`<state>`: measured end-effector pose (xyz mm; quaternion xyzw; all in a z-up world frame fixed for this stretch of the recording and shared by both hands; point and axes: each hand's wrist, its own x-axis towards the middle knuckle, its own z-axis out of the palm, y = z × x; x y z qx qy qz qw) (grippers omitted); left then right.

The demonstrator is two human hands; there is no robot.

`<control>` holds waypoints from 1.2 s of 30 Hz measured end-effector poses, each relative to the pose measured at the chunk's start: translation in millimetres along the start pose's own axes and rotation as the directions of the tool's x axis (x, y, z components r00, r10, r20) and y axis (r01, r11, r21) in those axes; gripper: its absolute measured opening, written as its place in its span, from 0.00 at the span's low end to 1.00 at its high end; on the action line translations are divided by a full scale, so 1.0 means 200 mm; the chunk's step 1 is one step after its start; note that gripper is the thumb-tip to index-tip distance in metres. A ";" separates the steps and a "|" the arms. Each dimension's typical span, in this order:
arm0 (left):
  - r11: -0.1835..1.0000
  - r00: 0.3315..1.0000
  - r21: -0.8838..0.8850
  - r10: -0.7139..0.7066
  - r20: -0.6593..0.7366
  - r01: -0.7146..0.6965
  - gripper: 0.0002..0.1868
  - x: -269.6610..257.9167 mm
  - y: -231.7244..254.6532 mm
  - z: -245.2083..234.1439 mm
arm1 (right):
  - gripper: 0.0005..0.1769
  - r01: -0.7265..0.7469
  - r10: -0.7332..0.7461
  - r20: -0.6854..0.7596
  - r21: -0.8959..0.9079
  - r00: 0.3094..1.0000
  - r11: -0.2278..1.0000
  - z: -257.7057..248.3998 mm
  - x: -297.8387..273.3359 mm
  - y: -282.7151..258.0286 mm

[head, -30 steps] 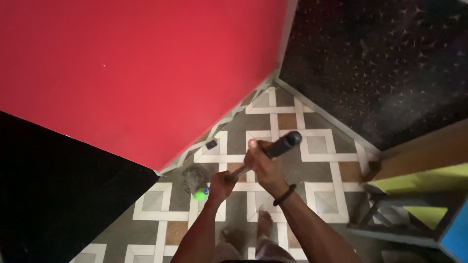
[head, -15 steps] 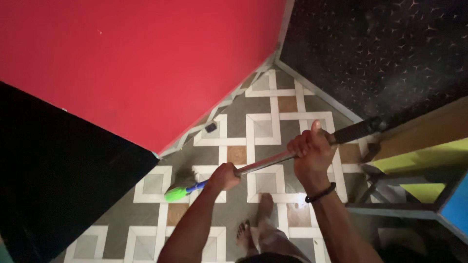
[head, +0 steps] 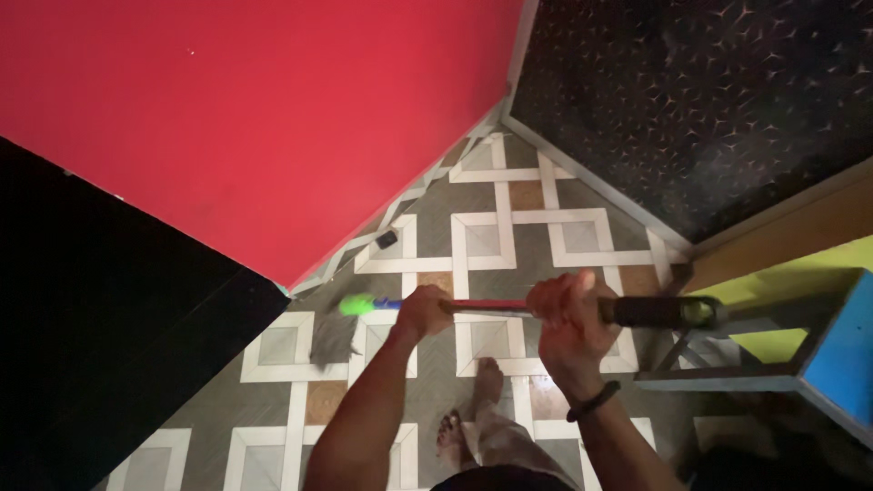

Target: The person mops the patterned floor using a mop, sliding the mop head across different tiles in a hallway area.

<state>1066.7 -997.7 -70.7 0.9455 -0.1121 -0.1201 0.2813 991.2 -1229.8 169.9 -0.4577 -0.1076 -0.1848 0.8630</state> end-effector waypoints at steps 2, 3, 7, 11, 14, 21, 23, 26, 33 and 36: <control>0.976 0.973 0.050 0.215 -0.089 -0.211 0.13 0.03 0.00 0.10 | 0.28 -0.001 0.002 0.070 -0.017 0.998 1.000 -0.01 -0.03 -0.03; 0.985 0.981 -0.018 0.168 -0.093 -0.170 0.11 0.06 0.02 0.14 | 0.28 0.008 -0.007 0.068 -0.021 0.998 1.000 -0.01 -0.01 -0.04; 0.852 0.890 -0.385 0.182 -0.419 -0.355 0.13 0.06 0.13 0.23 | 0.25 -0.019 0.026 0.037 -0.185 0.999 0.983 0.02 0.04 -0.06; 0.933 0.983 -0.341 0.053 -0.177 -0.112 0.12 0.02 0.17 0.18 | 0.25 -0.122 0.121 -0.032 -0.045 0.992 0.991 0.05 0.17 -0.08; 0.966 0.987 -0.208 -0.141 0.080 0.155 0.17 -0.03 0.10 0.16 | 0.27 -0.121 0.114 -0.077 -0.088 0.990 0.989 0.08 0.22 -0.08; 0.949 0.842 0.090 -0.310 0.441 0.302 0.20 -0.36 0.00 -0.06 | 0.26 -0.255 0.253 -0.163 0.008 0.954 0.967 0.20 0.14 0.08; 0.935 0.834 0.095 -0.350 0.427 0.343 0.20 -0.44 0.04 -0.14 | 0.25 -0.318 0.322 -0.257 0.059 0.911 0.946 0.20 0.11 0.11; 0.934 0.846 0.124 -0.356 0.398 0.335 0.20 -0.40 0.11 -0.21 | 0.31 -0.232 0.228 -0.215 0.008 0.950 0.973 0.18 0.07 0.09; 0.977 0.957 0.033 -0.212 0.198 0.210 0.14 -0.15 0.21 -0.13 | 0.31 -0.086 0.106 -0.242 0.090 0.965 0.992 0.02 0.06 -0.06; 0.990 0.987 -0.054 -0.121 0.106 0.128 0.14 -0.08 0.22 -0.02 | 0.30 -0.049 0.056 -0.220 0.033 0.974 0.998 -0.02 0.04 -0.08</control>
